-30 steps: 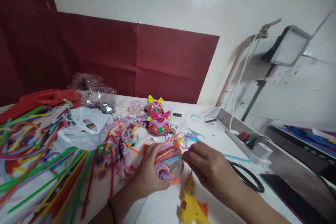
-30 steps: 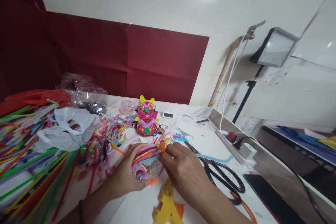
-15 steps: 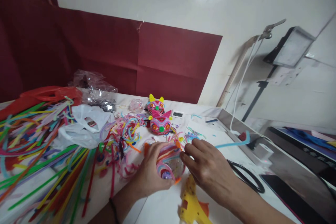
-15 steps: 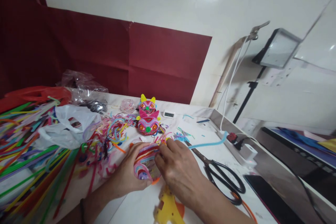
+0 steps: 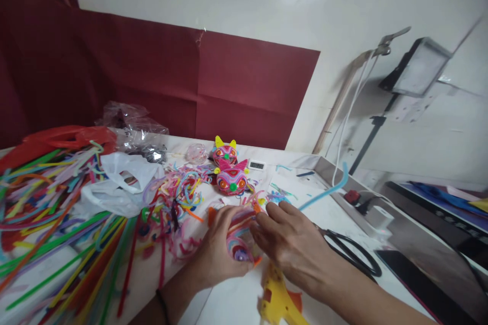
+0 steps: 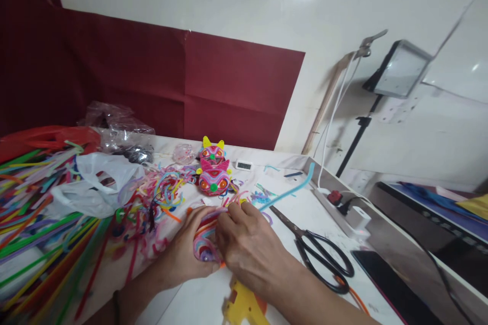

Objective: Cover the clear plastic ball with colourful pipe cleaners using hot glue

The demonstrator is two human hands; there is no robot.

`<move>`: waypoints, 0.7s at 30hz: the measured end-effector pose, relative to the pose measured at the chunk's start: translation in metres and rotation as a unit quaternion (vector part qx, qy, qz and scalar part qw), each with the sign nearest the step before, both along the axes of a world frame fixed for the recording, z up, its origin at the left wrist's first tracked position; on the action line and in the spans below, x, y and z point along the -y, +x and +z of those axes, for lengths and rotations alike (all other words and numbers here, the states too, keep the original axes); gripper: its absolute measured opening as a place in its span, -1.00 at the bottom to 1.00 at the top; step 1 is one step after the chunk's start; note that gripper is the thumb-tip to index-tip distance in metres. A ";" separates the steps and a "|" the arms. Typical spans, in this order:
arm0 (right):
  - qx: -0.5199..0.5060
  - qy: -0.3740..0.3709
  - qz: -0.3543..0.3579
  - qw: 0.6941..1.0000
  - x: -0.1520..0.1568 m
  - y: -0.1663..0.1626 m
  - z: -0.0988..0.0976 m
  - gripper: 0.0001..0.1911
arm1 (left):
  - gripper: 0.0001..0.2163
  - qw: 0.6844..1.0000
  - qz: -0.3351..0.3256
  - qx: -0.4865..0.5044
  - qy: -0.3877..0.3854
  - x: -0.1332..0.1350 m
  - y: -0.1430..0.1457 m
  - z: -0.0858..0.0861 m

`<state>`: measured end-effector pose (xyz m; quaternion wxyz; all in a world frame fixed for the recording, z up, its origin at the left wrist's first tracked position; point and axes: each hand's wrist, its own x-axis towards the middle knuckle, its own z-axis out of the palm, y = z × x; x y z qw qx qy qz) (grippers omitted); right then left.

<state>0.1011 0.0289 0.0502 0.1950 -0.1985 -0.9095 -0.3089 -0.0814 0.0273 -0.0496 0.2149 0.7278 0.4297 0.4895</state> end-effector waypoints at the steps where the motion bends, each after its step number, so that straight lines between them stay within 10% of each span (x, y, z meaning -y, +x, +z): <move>1: 0.000 0.001 0.001 1.000 0.000 0.000 -0.001 -0.75 | -0.13 1.000 -0.001 -0.002 -0.012 0.000 0.000 0.001; 21: -0.030 -0.009 -0.005 1.000 -0.004 -0.002 -0.008 -0.81 | -0.58 0.995 0.005 0.037 -0.093 -0.005 -0.007 -0.009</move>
